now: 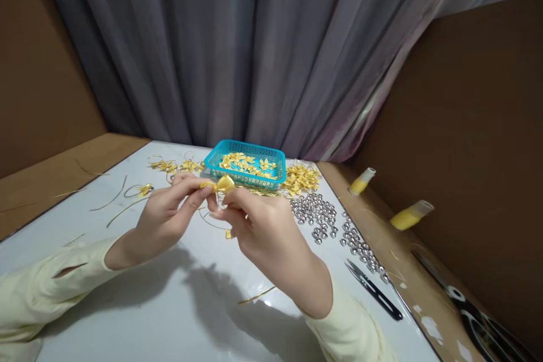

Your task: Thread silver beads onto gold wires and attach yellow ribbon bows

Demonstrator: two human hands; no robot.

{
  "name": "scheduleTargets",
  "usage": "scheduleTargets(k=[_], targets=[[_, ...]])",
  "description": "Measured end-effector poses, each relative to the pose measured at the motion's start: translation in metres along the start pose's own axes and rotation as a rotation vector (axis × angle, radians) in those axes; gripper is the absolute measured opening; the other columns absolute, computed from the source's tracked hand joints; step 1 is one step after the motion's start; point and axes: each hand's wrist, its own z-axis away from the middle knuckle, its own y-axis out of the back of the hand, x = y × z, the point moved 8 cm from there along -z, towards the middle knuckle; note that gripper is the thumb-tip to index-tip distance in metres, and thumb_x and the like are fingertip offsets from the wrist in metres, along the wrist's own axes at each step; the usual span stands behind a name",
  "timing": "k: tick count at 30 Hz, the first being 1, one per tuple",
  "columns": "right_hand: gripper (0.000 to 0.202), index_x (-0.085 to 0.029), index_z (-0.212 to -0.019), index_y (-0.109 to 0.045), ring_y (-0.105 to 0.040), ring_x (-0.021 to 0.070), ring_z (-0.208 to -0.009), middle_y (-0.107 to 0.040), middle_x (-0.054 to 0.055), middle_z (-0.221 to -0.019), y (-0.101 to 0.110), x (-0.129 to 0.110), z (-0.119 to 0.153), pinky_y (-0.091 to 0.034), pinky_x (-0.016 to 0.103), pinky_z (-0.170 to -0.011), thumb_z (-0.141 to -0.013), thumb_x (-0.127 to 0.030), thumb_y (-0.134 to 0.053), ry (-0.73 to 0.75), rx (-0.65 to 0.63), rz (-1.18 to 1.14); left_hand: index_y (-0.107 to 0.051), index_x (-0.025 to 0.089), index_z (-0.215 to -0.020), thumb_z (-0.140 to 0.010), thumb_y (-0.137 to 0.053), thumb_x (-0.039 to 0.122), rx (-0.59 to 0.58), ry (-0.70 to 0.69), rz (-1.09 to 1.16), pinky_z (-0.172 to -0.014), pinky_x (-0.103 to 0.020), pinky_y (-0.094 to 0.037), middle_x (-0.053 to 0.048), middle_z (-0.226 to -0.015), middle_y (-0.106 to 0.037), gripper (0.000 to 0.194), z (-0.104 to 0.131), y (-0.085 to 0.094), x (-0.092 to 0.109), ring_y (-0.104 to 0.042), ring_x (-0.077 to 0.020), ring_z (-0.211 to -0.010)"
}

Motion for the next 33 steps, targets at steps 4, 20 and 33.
scheduleTargets(k=[4, 20, 33], targets=[[0.012, -0.016, -0.075, -0.061, -0.055, 0.0065, -0.043, -0.060, -0.004, -0.053, 0.005, -0.003, 0.001, -0.041, 0.017, -0.045, -0.082, -0.006, -0.057, 0.055, 0.070, 0.104, -0.056, 0.019, -0.079, -0.093, -0.044, 0.014, -0.033, 0.123, 0.053, -0.069, -0.029, -0.039, 0.004, -0.063, -0.064, 0.019, -0.003, 0.002, -0.004, -0.055, -0.0130, -0.063], [0.032, -0.020, -0.088, -0.048, -0.053, 0.0118, -0.066, -0.057, 0.001, -0.075, 0.007, 0.046, -0.011, -0.042, 0.025, -0.055, -0.079, -0.047, -0.062, -0.322, -0.023, -0.371, -0.053, 0.017, -0.095, -0.090, -0.041, 0.001, -0.143, -0.193, -0.003, -0.072, -0.031, -0.040, 0.003, -0.065, -0.063, 0.021, 0.003, -0.012, 0.008, -0.051, -0.0113, -0.057], [0.051, -0.017, -0.110, -0.045, -0.041, 0.0059, -0.048, -0.050, -0.011, -0.054, -0.036, 0.077, -0.006, -0.029, 0.020, -0.049, -0.070, -0.023, -0.076, -0.613, -0.075, -0.985, -0.055, 0.017, -0.091, -0.090, -0.043, 0.004, -0.228, -0.139, 0.080, -0.067, -0.027, -0.044, 0.001, -0.064, -0.062, 0.018, 0.007, -0.024, 0.003, -0.048, -0.0145, -0.066]])
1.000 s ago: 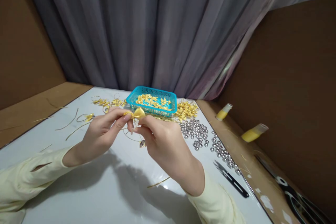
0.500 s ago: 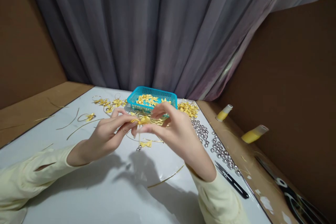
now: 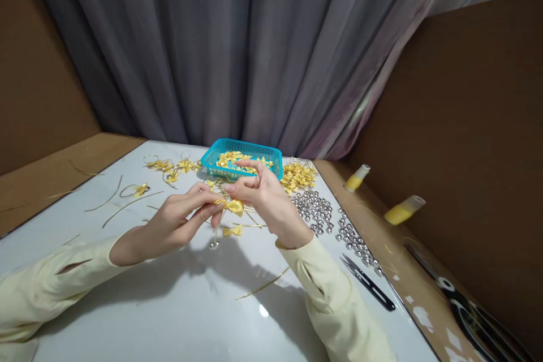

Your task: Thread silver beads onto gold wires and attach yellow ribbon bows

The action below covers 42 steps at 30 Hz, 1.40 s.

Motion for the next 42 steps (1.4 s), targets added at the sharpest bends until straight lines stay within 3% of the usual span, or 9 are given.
scheduleTargets(k=[8, 18, 24, 29, 32, 36, 42], targets=[[0.045, -0.016, -0.099, -0.049, -0.048, 0.0083, -0.049, -0.052, -0.010, -0.049, 0.001, 0.013, -0.010, -0.035, 0.022, -0.052, -0.062, -0.014, -0.076, -0.085, 0.028, -0.208, -0.055, 0.016, -0.092, -0.091, -0.042, 0.005, 0.014, -0.002, 0.000, -0.067, -0.028, -0.045, 0.001, -0.065, -0.062, 0.017, 0.000, 0.001, -0.003, -0.051, -0.0139, -0.066], [0.043, -0.016, -0.095, -0.050, -0.046, 0.0076, -0.050, -0.052, -0.009, -0.053, 0.004, 0.019, -0.012, -0.039, 0.023, -0.058, -0.060, -0.013, -0.076, -0.121, 0.034, -0.244, -0.054, 0.015, -0.091, -0.092, -0.040, 0.007, 0.023, 0.030, 0.171, -0.058, -0.023, -0.048, 0.000, -0.066, -0.060, 0.016, -0.001, -0.003, -0.005, -0.058, -0.0099, -0.058], [0.037, -0.020, -0.080, -0.051, -0.046, 0.0089, -0.047, -0.052, -0.007, -0.056, -0.007, 0.021, -0.010, -0.036, 0.024, -0.048, -0.064, -0.041, -0.078, -0.160, -0.087, -0.225, -0.052, 0.018, -0.076, -0.094, -0.042, 0.015, 0.079, 0.163, 0.241, -0.052, -0.023, -0.046, 0.002, -0.059, -0.057, 0.020, -0.006, 0.005, -0.014, -0.055, -0.0098, -0.053], [0.045, -0.018, -0.061, -0.052, -0.045, 0.0086, -0.043, -0.053, -0.003, -0.050, -0.026, 0.023, -0.002, -0.028, 0.022, -0.043, -0.077, -0.060, -0.059, -0.189, -0.267, -0.107, -0.049, 0.018, -0.071, -0.096, -0.041, 0.021, 0.025, 0.268, 0.391, -0.059, -0.025, -0.050, 0.001, -0.060, -0.055, 0.026, -0.006, 0.000, -0.016, -0.058, -0.0115, -0.059], [0.048, -0.017, -0.053, -0.050, -0.047, 0.0092, -0.042, -0.055, 0.000, -0.048, -0.031, 0.025, -0.001, -0.023, 0.022, -0.040, -0.080, -0.056, -0.057, -0.183, -0.235, -0.109, -0.048, 0.019, -0.071, -0.096, -0.039, 0.021, 0.007, 0.237, 0.410, -0.062, -0.026, -0.051, 0.000, -0.064, -0.056, 0.027, -0.005, -0.002, -0.012, -0.060, -0.0120, -0.063], [0.037, -0.017, -0.055, -0.052, -0.048, 0.0090, -0.040, -0.049, -0.001, -0.042, -0.035, 0.031, 0.000, -0.015, 0.021, -0.037, -0.082, -0.043, -0.056, -0.219, -0.157, -0.206, -0.050, 0.018, -0.082, -0.095, -0.039, 0.016, 0.054, 0.110, 0.312, -0.055, -0.023, -0.049, 0.002, -0.062, -0.054, 0.017, -0.003, 0.004, -0.004, -0.058, -0.0110, -0.059], [0.033, -0.017, -0.053, -0.052, -0.044, 0.0080, -0.039, -0.043, -0.003, -0.038, -0.037, 0.033, 0.000, -0.015, 0.020, -0.036, -0.081, -0.033, -0.054, -0.265, -0.155, -0.248, -0.050, 0.018, -0.094, -0.092, -0.041, 0.007, 0.077, -0.028, 0.199, -0.054, -0.022, -0.048, 0.003, -0.062, -0.053, 0.014, 0.001, 0.007, 0.002, -0.056, -0.0100, -0.056]])
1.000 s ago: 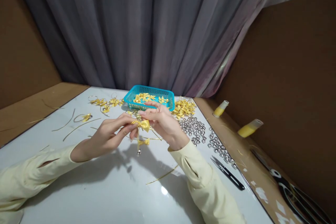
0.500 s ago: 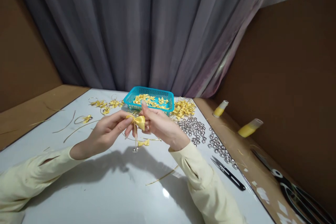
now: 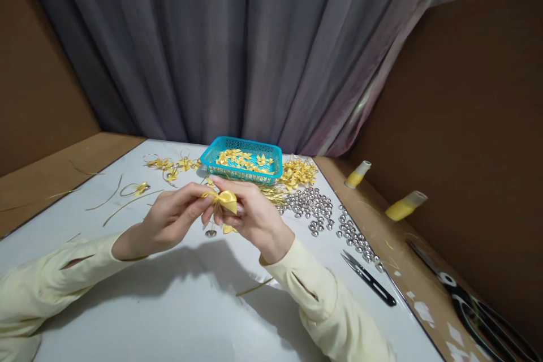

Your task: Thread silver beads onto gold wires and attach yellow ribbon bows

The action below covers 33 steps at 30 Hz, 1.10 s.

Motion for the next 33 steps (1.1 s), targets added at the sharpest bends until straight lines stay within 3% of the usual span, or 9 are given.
scheduleTargets(k=[5, 9, 13, 17, 23, 27, 30, 33], targets=[[0.034, -0.016, -0.049, -0.052, -0.039, 0.0063, -0.036, -0.036, -0.006, -0.035, 0.007, 0.000, -0.003, -0.017, 0.019, -0.035, -0.079, -0.031, -0.059, -0.004, 0.014, -0.026, -0.050, 0.017, -0.097, -0.091, -0.041, 0.005, 0.002, -0.073, -0.079, -0.054, -0.021, -0.046, 0.003, -0.064, -0.053, 0.017, 0.000, -0.001, 0.000, -0.053, -0.0091, -0.055], [0.031, -0.015, -0.052, -0.055, -0.042, 0.0055, -0.037, -0.046, -0.005, -0.040, 0.012, 0.000, -0.006, -0.019, 0.019, -0.035, -0.073, -0.034, -0.067, 0.006, 0.016, -0.035, -0.050, 0.017, -0.098, -0.091, -0.041, 0.004, -0.029, -0.072, -0.040, -0.054, -0.021, -0.044, 0.004, -0.064, -0.052, 0.017, 0.001, -0.003, -0.001, -0.051, -0.0087, -0.055], [0.032, -0.015, -0.054, -0.056, -0.046, 0.0062, -0.038, -0.051, -0.003, -0.043, 0.013, -0.004, -0.006, -0.024, 0.019, -0.037, -0.072, -0.038, -0.069, 0.056, 0.037, -0.031, -0.051, 0.019, -0.088, -0.095, -0.039, 0.015, -0.046, 0.162, 0.115, -0.054, -0.021, -0.041, 0.005, -0.060, -0.049, 0.014, -0.001, -0.005, -0.015, -0.049, -0.0090, -0.055], [0.048, -0.017, -0.045, -0.041, -0.036, 0.0041, -0.035, -0.030, -0.009, -0.034, 0.011, -0.012, -0.001, -0.022, 0.018, -0.038, -0.072, -0.044, -0.070, 0.137, 0.050, -0.054, -0.051, 0.019, -0.082, -0.097, -0.040, 0.026, 0.004, 0.434, 0.325, -0.060, -0.022, -0.041, 0.006, -0.059, -0.044, 0.020, 0.001, -0.005, -0.032, -0.046, -0.0094, -0.059], [0.047, -0.017, -0.045, -0.035, -0.014, 0.0017, -0.033, -0.027, -0.010, -0.034, -0.004, -0.012, 0.008, -0.010, 0.018, -0.036, -0.080, -0.034, -0.061, 0.107, -0.029, -0.115, -0.049, 0.019, -0.079, -0.097, -0.041, 0.029, -0.011, 0.493, 0.447, -0.056, -0.023, -0.036, 0.007, -0.057, -0.041, 0.022, -0.001, -0.009, -0.029, -0.039, -0.0096, -0.054], [0.033, -0.017, -0.053, -0.042, -0.007, 0.0035, -0.036, -0.021, -0.012, -0.036, -0.012, -0.010, 0.017, -0.010, 0.018, -0.036, -0.082, -0.025, -0.055, 0.089, -0.023, -0.169, -0.050, 0.020, -0.085, -0.097, -0.037, 0.022, -0.044, 0.349, 0.295, -0.060, -0.028, -0.036, 0.007, -0.055, -0.040, 0.018, -0.006, -0.006, -0.017, -0.040, -0.0114, -0.053], [0.026, -0.016, -0.057, -0.049, -0.009, 0.0042, -0.037, -0.022, -0.011, -0.037, -0.013, -0.007, 0.019, -0.012, 0.017, -0.036, -0.082, -0.022, -0.055, 0.040, -0.031, -0.202, -0.049, 0.022, -0.089, -0.093, -0.038, 0.010, -0.037, 0.048, 0.019, -0.072, -0.033, -0.033, 0.006, -0.054, -0.047, 0.017, -0.007, -0.001, 0.009, -0.049, -0.0142, -0.062], [0.034, -0.016, -0.051, -0.045, -0.009, 0.0046, -0.036, -0.021, -0.011, -0.035, -0.001, -0.001, 0.012, -0.012, 0.017, -0.034, -0.083, -0.021, -0.055, -0.024, 0.027, -0.223, -0.049, 0.022, -0.087, -0.085, -0.038, 0.001, -0.147, -0.205, -0.217, -0.077, -0.035, -0.027, 0.005, -0.063, -0.058, 0.024, 0.000, -0.007, 0.034, -0.057, -0.0145, -0.071]])
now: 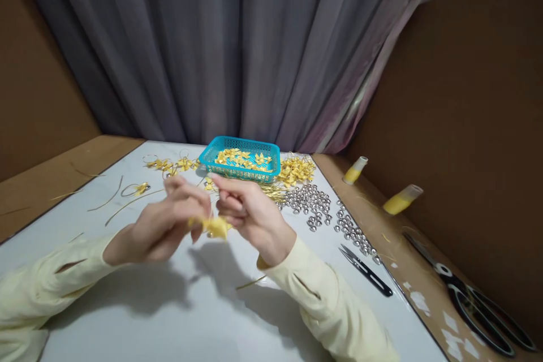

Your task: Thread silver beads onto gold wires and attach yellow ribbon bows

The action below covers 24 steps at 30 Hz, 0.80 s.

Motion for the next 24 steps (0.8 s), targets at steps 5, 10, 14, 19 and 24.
scheduleTargets(k=[5, 10, 14, 19, 24], targets=[[0.048, -0.017, -0.041, -0.034, -0.008, 0.0043, -0.035, -0.018, -0.009, -0.034, 0.017, -0.007, -0.016, -0.013, 0.018, -0.033, -0.085, -0.018, -0.052, 0.004, 0.044, 0.014, -0.048, 0.021, -0.091, -0.080, -0.038, -0.002, -0.047, -0.057, -0.084, -0.077, -0.035, -0.028, 0.003, -0.067, -0.061, 0.028, -0.001, 0.007, 0.009, -0.060, -0.0155, -0.076], [0.052, -0.017, -0.041, -0.034, -0.008, 0.0045, -0.036, -0.018, -0.010, -0.035, 0.034, -0.035, -0.016, -0.015, 0.017, -0.033, -0.087, -0.029, -0.057, 0.114, 0.066, 0.027, -0.048, 0.021, -0.094, -0.089, -0.039, 0.005, -0.025, 0.000, 0.093, -0.074, -0.035, -0.040, 0.000, -0.065, -0.057, 0.018, -0.008, 0.012, 0.003, -0.056, -0.0189, -0.078], [0.053, -0.017, -0.042, -0.036, -0.008, 0.0046, -0.036, -0.017, -0.010, -0.036, 0.048, -0.053, -0.014, -0.016, 0.017, -0.033, -0.086, -0.033, -0.059, 0.163, 0.062, 0.047, -0.051, 0.018, -0.090, -0.091, -0.041, 0.007, -0.033, 0.135, 0.152, -0.072, -0.034, -0.044, -0.004, -0.074, -0.058, 0.016, -0.007, 0.006, -0.006, -0.056, -0.0187, -0.080], [0.046, -0.016, -0.047, -0.043, -0.007, 0.0043, -0.035, -0.016, -0.011, -0.037, 0.059, -0.067, -0.014, -0.016, 0.016, -0.033, -0.085, -0.033, -0.061, 0.217, 0.085, 0.064, -0.055, 0.017, -0.100, -0.092, -0.043, 0.009, 0.028, 0.219, 0.271, -0.083, -0.034, -0.047, -0.009, -0.099, -0.060, 0.016, -0.005, 0.004, -0.015, -0.057, -0.0188, -0.097], [0.047, -0.017, -0.046, -0.040, -0.008, 0.0044, -0.036, -0.017, -0.011, -0.037, 0.072, -0.078, -0.014, -0.015, 0.017, -0.033, -0.082, -0.033, -0.064, 0.267, 0.129, 0.102, -0.060, 0.019, -0.092, -0.095, -0.042, 0.016, 0.050, 0.430, 0.429, -0.075, -0.027, -0.048, -0.004, -0.091, -0.066, 0.018, -0.001, -0.001, -0.028, -0.061, -0.0139, -0.085]])
